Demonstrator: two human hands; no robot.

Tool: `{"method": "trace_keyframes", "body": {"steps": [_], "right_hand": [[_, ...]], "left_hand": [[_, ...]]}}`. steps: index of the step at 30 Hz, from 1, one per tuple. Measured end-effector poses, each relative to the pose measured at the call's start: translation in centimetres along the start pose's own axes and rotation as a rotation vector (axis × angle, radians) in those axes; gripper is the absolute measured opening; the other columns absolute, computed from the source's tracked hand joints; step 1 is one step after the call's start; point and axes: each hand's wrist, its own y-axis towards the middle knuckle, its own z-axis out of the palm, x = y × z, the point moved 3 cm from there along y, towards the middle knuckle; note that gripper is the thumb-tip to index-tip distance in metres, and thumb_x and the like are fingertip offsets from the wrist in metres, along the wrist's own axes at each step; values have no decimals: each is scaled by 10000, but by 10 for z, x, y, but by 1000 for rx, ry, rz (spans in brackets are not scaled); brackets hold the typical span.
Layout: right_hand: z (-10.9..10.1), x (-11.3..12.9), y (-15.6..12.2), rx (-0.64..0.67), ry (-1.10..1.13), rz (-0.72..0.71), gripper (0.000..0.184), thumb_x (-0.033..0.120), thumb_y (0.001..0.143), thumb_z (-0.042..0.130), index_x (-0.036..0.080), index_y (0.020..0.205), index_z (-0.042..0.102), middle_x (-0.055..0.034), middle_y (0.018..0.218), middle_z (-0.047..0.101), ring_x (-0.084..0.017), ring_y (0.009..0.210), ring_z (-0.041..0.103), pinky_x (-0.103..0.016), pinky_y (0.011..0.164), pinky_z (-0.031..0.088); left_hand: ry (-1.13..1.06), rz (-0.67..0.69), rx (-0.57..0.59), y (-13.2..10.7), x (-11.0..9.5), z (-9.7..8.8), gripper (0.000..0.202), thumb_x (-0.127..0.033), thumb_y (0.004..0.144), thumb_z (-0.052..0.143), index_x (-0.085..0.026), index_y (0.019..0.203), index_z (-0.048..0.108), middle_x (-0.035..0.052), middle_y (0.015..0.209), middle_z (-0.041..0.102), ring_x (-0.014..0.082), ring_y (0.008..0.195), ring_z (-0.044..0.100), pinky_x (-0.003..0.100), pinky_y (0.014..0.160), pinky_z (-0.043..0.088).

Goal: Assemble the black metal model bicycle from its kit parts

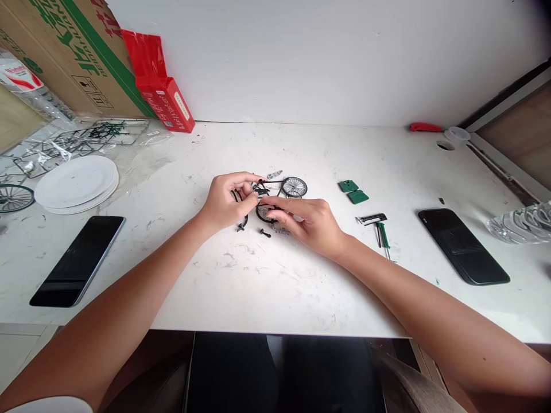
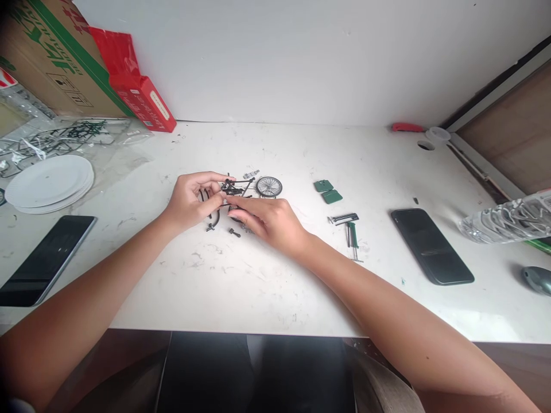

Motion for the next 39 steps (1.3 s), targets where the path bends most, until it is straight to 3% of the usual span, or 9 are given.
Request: {"method": "trace_keyframes", "body": {"steps": [10,25,29,34,36,39], "right_hand": [[1,5,0,-11,4,-23,251,312,1089,711,209,1288,825,-46,1150,884,-190,876,862,-308,749,688],[-1,8,1,-9,29,-103,203,319,1096,703,211,1222,819,-9,1021,888,-151,770,832,-274,695,675],[-3,8,1,-12,14,-143,221,309,1108,677,212,1269,794,-38,1097,885,-185,901,859,-318,825,722],[-4,-9,0,-86,166,8,204,275,1151,569,238,1284,719,-62,1159,847,-173,1008,849,-309,865,712],[-2,-17,-2,-97,257,116,210,337,1136,612,258,1330,627,-60,1154,829,-175,1012,847,-295,818,706],[2,-22,-5,-49,351,248,363,407,1119,637,289,1431,493,-44,1097,816,-181,1008,843,-264,721,690]], "left_hand": [[29,4,-101,-1,-7,0,292,-210,741,722,-143,976,880,-11,632,628,141,613,577,295,653,529],[23,41,-119,-6,-7,4,230,-181,745,709,-140,911,863,-8,615,671,151,595,612,319,665,559],[30,66,-85,-6,-12,2,214,-176,783,717,-172,970,823,-24,625,651,153,592,599,331,679,547],[-13,98,-3,-4,-19,-6,223,-247,862,767,-199,1068,695,5,761,726,194,719,691,348,784,554],[-29,61,57,-3,-16,-4,200,-360,938,753,-208,1041,673,22,778,742,212,751,719,356,799,555],[-43,-43,90,-2,-5,0,346,-559,1062,631,-225,973,635,18,707,715,196,681,708,336,737,534]]}}
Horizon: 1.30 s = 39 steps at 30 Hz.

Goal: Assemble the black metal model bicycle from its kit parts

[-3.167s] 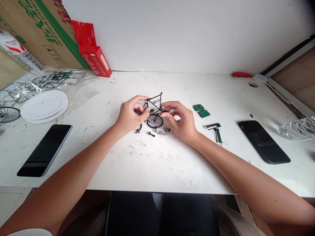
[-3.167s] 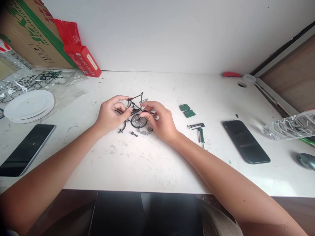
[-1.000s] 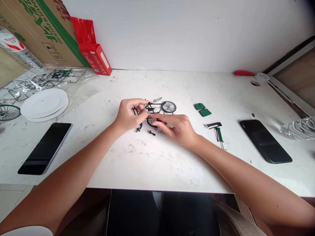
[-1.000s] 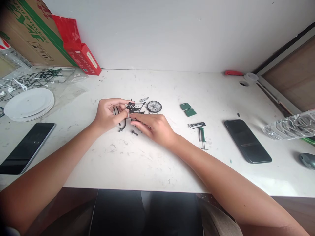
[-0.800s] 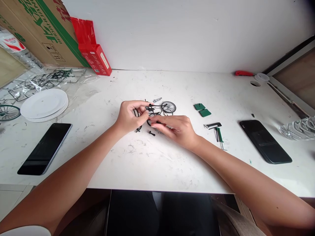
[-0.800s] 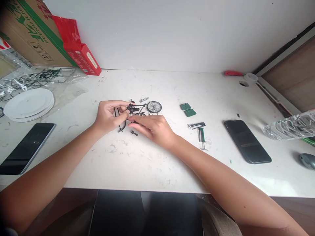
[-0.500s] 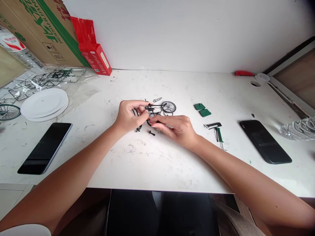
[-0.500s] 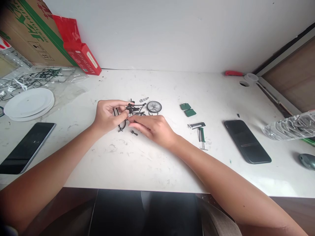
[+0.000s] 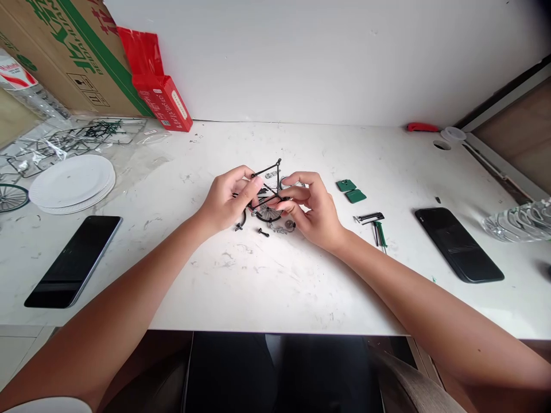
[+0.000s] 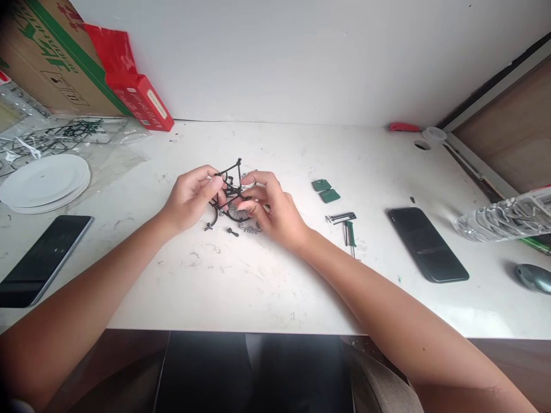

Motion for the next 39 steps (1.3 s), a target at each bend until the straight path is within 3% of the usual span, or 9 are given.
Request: {"method": "trace_keyframes", "body": {"steps": [6,11,15,18,24,27,31,36,39], "right_hand": [[1,5,-2,41,-20,-14,367,353,1124,605,294,1474,512,-21,1067,809,-173,1020,848,-274,837,696],[3,6,-2,63,-41,-6,397,349,1119,619,281,1500,529,-10,991,815,-183,1002,848,-294,847,689],[0,6,1,-40,-72,-45,267,455,1047,757,246,1208,716,-23,971,834,-178,891,826,-289,758,666],[-2,7,3,-119,-143,-101,265,496,1002,805,233,977,792,-35,921,835,-179,840,794,-303,728,651],[-3,2,4,-141,-111,-103,236,465,977,843,232,961,808,-10,883,831,-159,800,778,-294,711,625],[-3,-1,3,-154,-93,-62,281,501,962,852,230,976,778,-15,908,839,-165,819,795,-297,720,632],[-3,-2,2,-135,-33,-6,330,511,998,812,244,1165,712,-15,906,844,-182,884,825,-313,783,651],[-5,2,2,-170,-92,-71,297,500,970,846,224,947,738,-25,901,825,-164,817,797,-301,704,628],[-4,2,3,-157,-77,-88,250,455,982,845,232,943,738,-10,857,813,-153,761,783,-306,688,626]], "left_hand": [[58,-50,50,3,3,-1,405,-653,1089,556,-255,1094,633,-7,651,674,191,592,680,314,602,489],[214,21,86,2,-10,-6,481,-491,1132,488,-227,736,555,30,654,719,179,615,641,321,637,466],[158,22,109,0,-11,-4,418,-310,1074,501,-236,663,492,15,592,682,180,579,632,318,626,478],[144,12,106,-1,-9,-2,438,-371,1093,529,-231,679,498,20,614,681,176,595,642,317,632,483],[3,-105,210,0,2,4,472,-641,1086,574,-228,857,573,28,701,694,180,660,688,311,668,521],[-45,-133,237,0,4,6,442,-638,1030,683,-235,880,582,26,713,692,187,670,688,305,638,523],[-146,-149,245,-1,0,9,389,-594,1003,749,-218,946,668,62,801,757,212,724,738,339,690,592],[-236,-165,252,-2,-7,11,416,-593,959,809,-191,966,705,77,830,787,229,745,780,355,711,625],[-252,-189,257,-3,-7,12,421,-588,957,815,-186,967,690,66,822,795,218,743,787,343,714,629]]}}
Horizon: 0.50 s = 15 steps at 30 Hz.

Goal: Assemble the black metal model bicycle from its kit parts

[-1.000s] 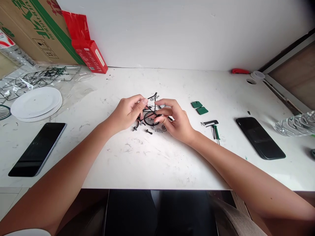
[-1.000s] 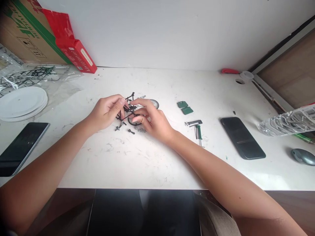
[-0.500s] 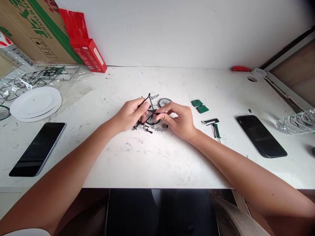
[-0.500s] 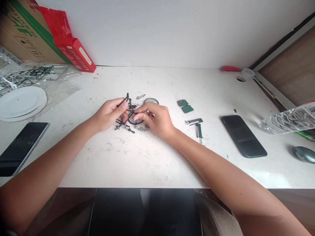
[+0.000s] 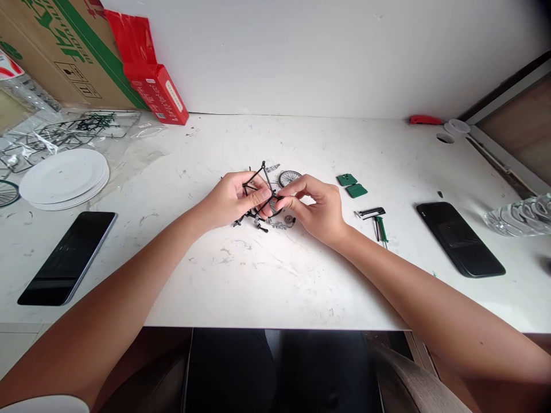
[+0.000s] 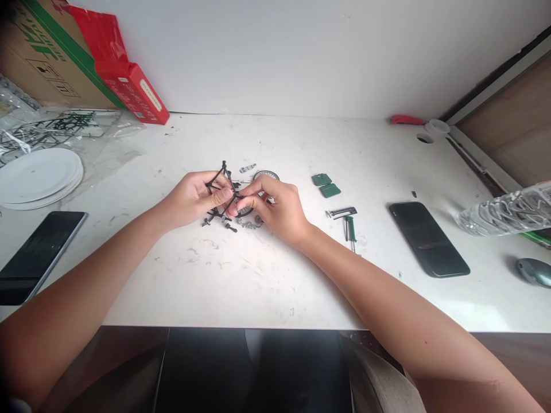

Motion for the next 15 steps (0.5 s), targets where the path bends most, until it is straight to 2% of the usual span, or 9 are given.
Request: {"method": "trace_keyframes", "body": {"steps": [6,15], "right_hand": [[-2,1,1,6,14,-51,123,261,1023,799,247,938,712,18,821,805,-134,740,785,-290,687,626],[-2,8,2,53,6,-83,175,211,1057,683,244,887,669,3,801,817,-154,740,801,-304,665,654]], "left_hand": [[-65,2,13,0,5,6,380,-537,1008,777,-180,954,660,57,814,799,188,741,782,327,732,639],[-92,30,-41,0,5,12,390,-530,980,816,-183,924,646,61,809,804,193,743,802,323,718,652]]}}
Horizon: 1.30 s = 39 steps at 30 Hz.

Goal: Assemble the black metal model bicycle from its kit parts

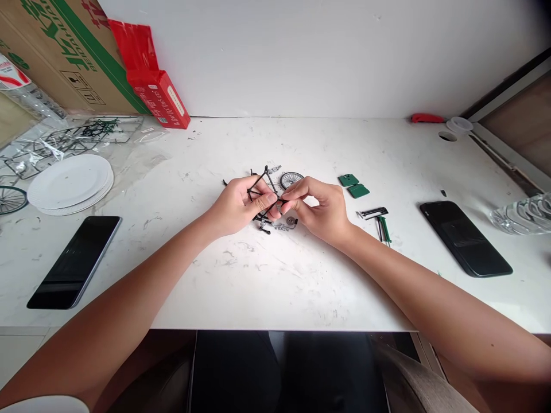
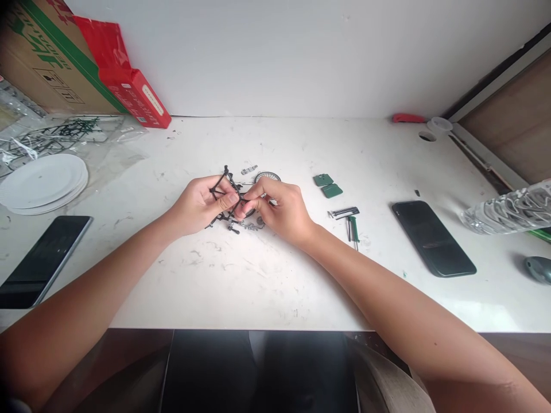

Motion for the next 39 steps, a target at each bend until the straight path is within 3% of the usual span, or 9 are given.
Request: {"method": "trace_keyframes", "body": {"steps": [8,16,20,23,28,33,36,39], "right_hand": [[3,-1,-4,-9,-25,-10,188,265,1087,655,247,901,671,-3,790,813,-159,735,801,-313,669,666],[4,-4,-2,6,13,9,221,306,1098,660,244,887,632,-1,824,805,-151,759,790,-306,678,634],[1,-7,1,-12,-57,59,253,467,1033,778,260,1109,655,-12,958,802,-169,846,778,-315,693,604],[0,-9,4,31,-47,97,466,575,966,826,273,1248,610,-35,1063,782,-200,924,769,-332,707,593],[3,-8,6,240,-216,-24,521,732,885,815,222,901,711,-136,1269,678,-328,1220,647,-492,976,584],[5,-10,4,454,-312,-92,441,631,915,841,211,820,743,-150,1368,650,-366,1295,553,-549,1046,531],[4,-12,4,487,-300,-66,393,587,960,809,217,832,772,-138,1354,664,-353,1269,558,-539,1034,536],[3,-14,4,495,-272,-57,405,615,918,843,216,865,802,-139,1347,681,-359,1270,561,-540,1027,542]], "left_hand": [[16,19,-2,1,1,2,431,-557,936,854,-183,890,645,56,802,797,202,759,810,331,732,667],[99,16,-39,-3,-2,0,374,-532,980,813,-193,924,664,47,803,786,199,752,800,334,739,655],[129,18,-104,-1,-10,-6,381,-549,975,811,-193,946,679,53,832,794,201,776,801,341,788,661],[123,-10,-235,4,-15,-19,417,-575,948,829,-191,949,667,69,863,806,208,785,805,341,799,656],[77,-117,-484,12,-13,-50,307,-449,967,801,-200,1019,629,52,876,801,176,725,800,283,725,619],[174,-131,-594,18,-5,-75,201,-305,938,791,-194,987,630,46,800,777,156,604,753,260,630,590],[185,-180,-642,19,-1,-86,182,-292,930,788,-180,974,652,64,834,785,150,604,749,252,623,590],[202,-219,-695,19,2,-100,198,-313,920,800,-174,974,669,84,879,790,158,633,754,266,643,600]]}}
